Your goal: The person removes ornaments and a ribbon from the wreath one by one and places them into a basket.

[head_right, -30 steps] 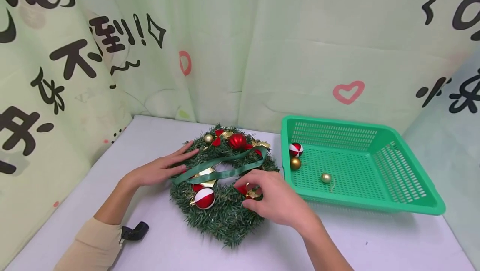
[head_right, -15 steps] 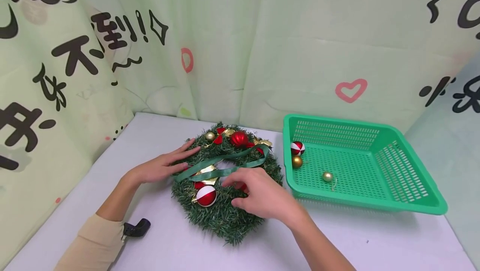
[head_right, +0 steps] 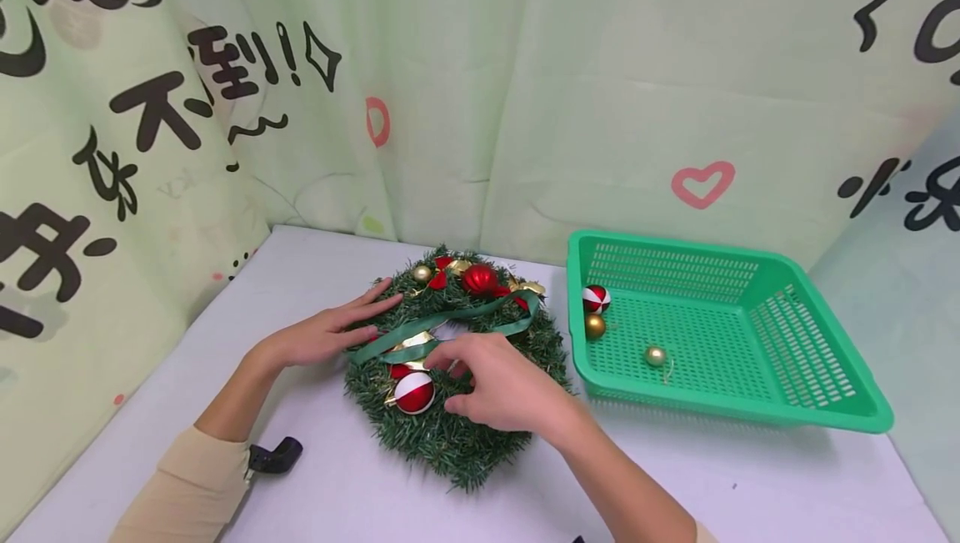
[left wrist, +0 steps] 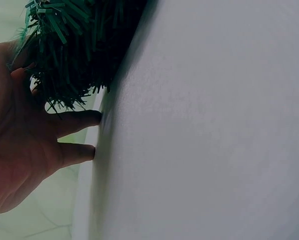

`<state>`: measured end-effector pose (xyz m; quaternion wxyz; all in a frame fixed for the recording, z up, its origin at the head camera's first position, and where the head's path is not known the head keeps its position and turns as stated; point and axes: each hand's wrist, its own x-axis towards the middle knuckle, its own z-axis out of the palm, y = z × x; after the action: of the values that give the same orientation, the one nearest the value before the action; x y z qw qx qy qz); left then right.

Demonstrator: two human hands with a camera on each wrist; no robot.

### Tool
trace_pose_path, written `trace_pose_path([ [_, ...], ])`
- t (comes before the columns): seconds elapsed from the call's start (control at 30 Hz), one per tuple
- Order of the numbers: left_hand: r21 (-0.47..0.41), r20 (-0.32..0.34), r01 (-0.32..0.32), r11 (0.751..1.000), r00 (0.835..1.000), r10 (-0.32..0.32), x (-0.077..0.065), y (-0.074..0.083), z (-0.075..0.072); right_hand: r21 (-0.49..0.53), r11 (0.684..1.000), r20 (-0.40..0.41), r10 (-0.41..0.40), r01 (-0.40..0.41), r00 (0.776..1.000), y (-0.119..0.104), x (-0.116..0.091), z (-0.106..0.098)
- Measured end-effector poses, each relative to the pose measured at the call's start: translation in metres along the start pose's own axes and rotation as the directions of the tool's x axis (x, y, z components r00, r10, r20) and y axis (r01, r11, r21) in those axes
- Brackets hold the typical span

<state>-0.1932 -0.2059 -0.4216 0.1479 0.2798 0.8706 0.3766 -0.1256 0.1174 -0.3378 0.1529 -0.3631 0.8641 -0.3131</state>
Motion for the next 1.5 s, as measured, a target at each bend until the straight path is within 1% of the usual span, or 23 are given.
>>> trace_pose_path([
  [0.1, -0.004, 0.002, 0.0, 1.0, 1.0, 0.0, 0.001, 0.0, 0.001, 0.012, 1.0, 0.004, -0.002, 0.002, 1.0, 0.0, 0.003, 0.002],
  [0.37, 0.001, 0.005, 0.007, 1.0, 1.0, -0.007, 0.002, -0.001, 0.001, 0.087, 0.996, 0.005, 0.0, -0.001, 1.0, 0.003, 0.01, 0.009],
  [0.67, -0.012, 0.004, 0.008, 1.0, 1.0, -0.008, 0.001, 0.0, -0.001, 0.112, 0.994, 0.018, -0.002, 0.0, 1.0, 0.002, 0.02, 0.017],
  [0.93, -0.003, 0.001, 0.002, 1.0, 1.0, -0.002, 0.001, -0.001, 0.0, 0.095, 0.995, 0.007, -0.03, 0.029, 1.0, 0.001, 0.023, 0.025],
  [1.17, -0.011, 0.002, 0.001, 1.0, 1.0, -0.001, 0.001, 0.0, -0.001, 0.068, 0.997, -0.007, -0.03, 0.03, 1.0, 0.001, 0.025, 0.027],
  [1.5, -0.014, 0.005, -0.002, 1.0, 1.0, 0.002, 0.001, -0.001, 0.0, 0.074, 0.997, -0.026, -0.028, 0.03, 0.999, 0.0, 0.022, 0.027],
])
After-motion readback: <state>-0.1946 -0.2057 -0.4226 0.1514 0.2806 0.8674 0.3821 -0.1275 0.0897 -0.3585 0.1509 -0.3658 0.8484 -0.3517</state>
